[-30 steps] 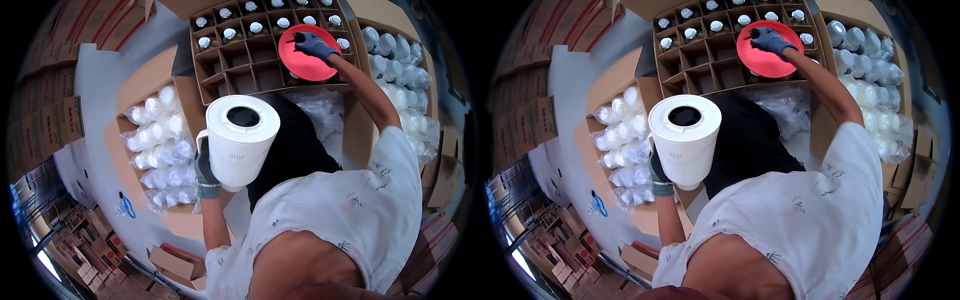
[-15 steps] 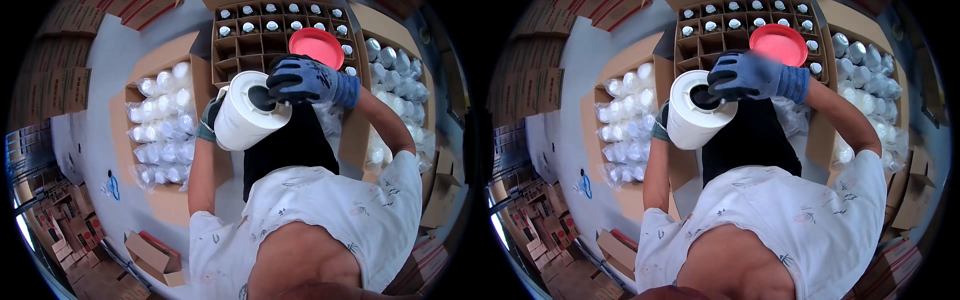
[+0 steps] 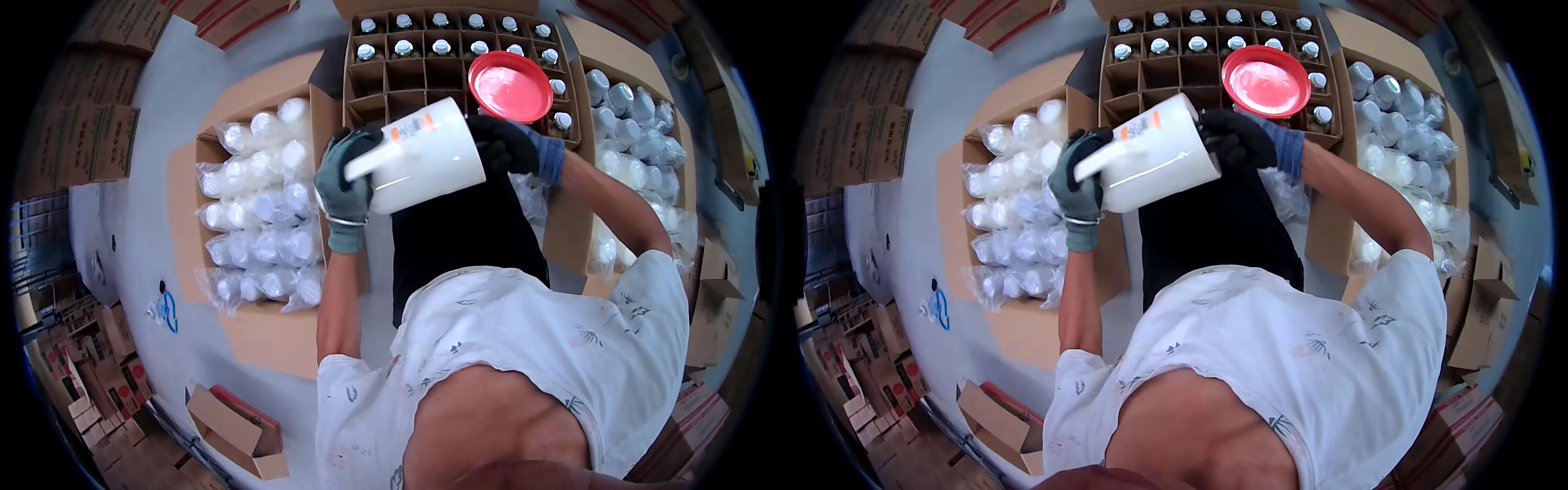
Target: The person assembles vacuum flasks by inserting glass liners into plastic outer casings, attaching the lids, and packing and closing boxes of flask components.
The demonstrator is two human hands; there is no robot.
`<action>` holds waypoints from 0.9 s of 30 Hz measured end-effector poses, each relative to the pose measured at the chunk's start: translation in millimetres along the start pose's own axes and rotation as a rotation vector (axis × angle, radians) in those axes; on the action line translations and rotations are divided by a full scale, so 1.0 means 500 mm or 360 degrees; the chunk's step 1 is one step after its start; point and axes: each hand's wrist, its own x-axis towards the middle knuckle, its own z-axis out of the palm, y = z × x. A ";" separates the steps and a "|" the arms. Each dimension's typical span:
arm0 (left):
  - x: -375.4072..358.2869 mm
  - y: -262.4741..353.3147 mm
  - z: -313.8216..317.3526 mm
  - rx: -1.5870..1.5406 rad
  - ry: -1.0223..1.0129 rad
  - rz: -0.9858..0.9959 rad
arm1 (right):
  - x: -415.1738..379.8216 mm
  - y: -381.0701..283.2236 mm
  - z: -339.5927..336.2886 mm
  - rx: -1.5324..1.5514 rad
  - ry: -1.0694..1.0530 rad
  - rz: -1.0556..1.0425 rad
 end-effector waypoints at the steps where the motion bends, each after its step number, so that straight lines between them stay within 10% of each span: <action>1: 0.018 0.011 0.000 0.0216 -0.0047 0.0357 | -0.003 0.003 0.005 -0.0059 0.0095 -0.0116; 6: -0.033 -0.133 -0.022 0.0246 -0.0245 -0.0082 | -0.054 -0.011 0.116 -0.1541 0.0587 -0.1296; 10: -0.097 -0.201 0.021 -0.0430 -0.0367 -0.0732 | -0.096 -0.052 0.192 -0.2733 0.0177 -0.1914; 13: -0.073 -0.146 0.036 -0.1375 -0.0376 -0.1466 | -0.090 -0.058 0.224 -0.3793 -0.0155 -0.2054; 18: -0.072 -0.124 0.034 -0.1613 -0.0363 -0.1685 | -0.066 -0.052 0.193 -0.3697 -0.0379 -0.1936; 21: -0.069 -0.120 0.033 -0.1363 -0.0517 -0.1582 | -0.072 -0.041 0.209 -0.3796 -0.0472 -0.1952; 25: -0.086 -0.164 0.034 -0.0227 -0.0558 -0.0379 | -0.080 -0.009 0.186 -0.3349 0.0331 -0.1299; 27: -0.078 -0.149 0.027 0.0297 -0.0331 -0.0010 | -0.054 0.013 0.158 -0.2738 0.0843 -0.1809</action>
